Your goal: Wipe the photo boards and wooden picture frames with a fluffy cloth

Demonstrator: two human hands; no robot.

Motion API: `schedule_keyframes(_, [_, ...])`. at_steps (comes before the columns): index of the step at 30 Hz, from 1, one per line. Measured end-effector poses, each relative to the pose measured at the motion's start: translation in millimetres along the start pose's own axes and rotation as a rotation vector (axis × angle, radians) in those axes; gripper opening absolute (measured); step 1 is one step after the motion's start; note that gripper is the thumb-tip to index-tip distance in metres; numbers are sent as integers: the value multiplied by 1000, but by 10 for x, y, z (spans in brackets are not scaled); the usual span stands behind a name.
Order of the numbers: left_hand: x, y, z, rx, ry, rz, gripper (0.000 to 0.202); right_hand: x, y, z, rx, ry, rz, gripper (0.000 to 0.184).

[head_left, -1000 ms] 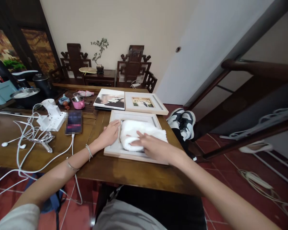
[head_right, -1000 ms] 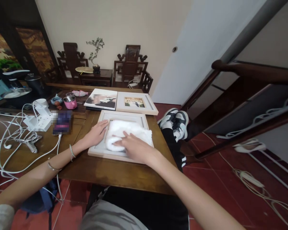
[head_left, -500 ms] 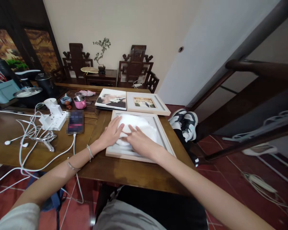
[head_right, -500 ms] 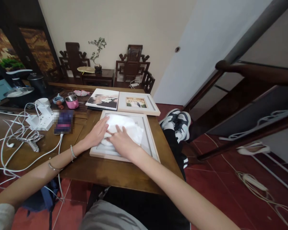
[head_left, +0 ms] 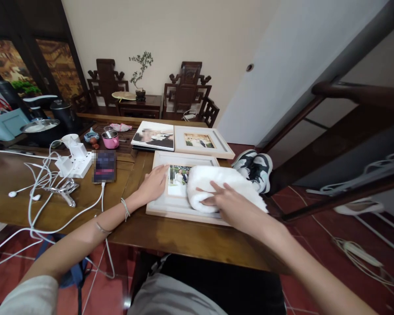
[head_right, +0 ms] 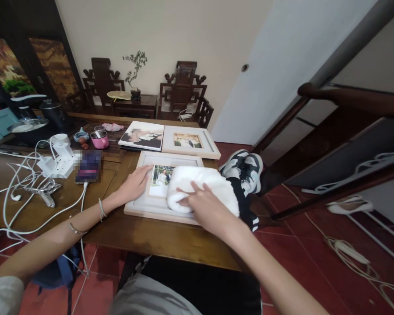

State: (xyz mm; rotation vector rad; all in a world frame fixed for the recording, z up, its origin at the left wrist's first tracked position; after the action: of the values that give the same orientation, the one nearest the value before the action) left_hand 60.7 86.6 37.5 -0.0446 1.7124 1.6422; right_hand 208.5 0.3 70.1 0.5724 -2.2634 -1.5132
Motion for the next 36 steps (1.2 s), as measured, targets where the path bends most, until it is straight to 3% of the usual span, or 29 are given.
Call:
schedule_keyframes(5, [0, 108, -3, -105, -20, -102, 44, 695, 103, 234, -48, 201, 34, 77])
schedule_keyframes(8, [-7, 153, -14, -125, -28, -122, 43, 862, 149, 274, -106, 210, 38, 76])
schedule_keyframes(11, [-19, 118, -8, -89, -44, -95, 42, 738, 120, 179, -103, 172, 40, 75])
schedule_keyframes(16, [15, 13, 10, -55, -50, -21, 41, 93, 2, -136, 53, -9, 87, 67])
schedule_keyframes(18, [38, -13, 14, -57, -42, -6, 43, -29, -9, -212, 61, -45, 113, 66])
schedule_keyframes(20, [53, -21, 13, -64, -36, 1, 46, 66, -14, -197, 31, -13, 160, 69])
schedule_keyframes(24, [62, -7, 8, -76, -37, 2, 49, 630, 8, -13, -95, 141, 249, 77])
schedule_keyframes(27, [55, 4, 13, -72, -54, 2, 48, 860, 41, 57, -168, 179, 232, 79])
schedule_keyframes(30, [43, 6, 20, -68, -74, 14, 47, 735, 21, -39, -157, 156, 203, 77])
schedule_keyframes(36, [33, -18, 21, -56, -57, 45, 49, 90, -120, -382, -55, -21, 177, 73])
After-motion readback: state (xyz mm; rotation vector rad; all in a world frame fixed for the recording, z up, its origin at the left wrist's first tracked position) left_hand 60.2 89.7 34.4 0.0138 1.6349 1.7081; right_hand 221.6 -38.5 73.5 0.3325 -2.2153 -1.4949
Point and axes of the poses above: each hand's wrist, its own z-axis towards the middle knuckle, its own y-axis out of the back of the hand, x = y × z, the point moved 10 cm from there along z, towards the middle knuckle, and after that the axes turned 9 degrees about x, right-handed, at the moved point
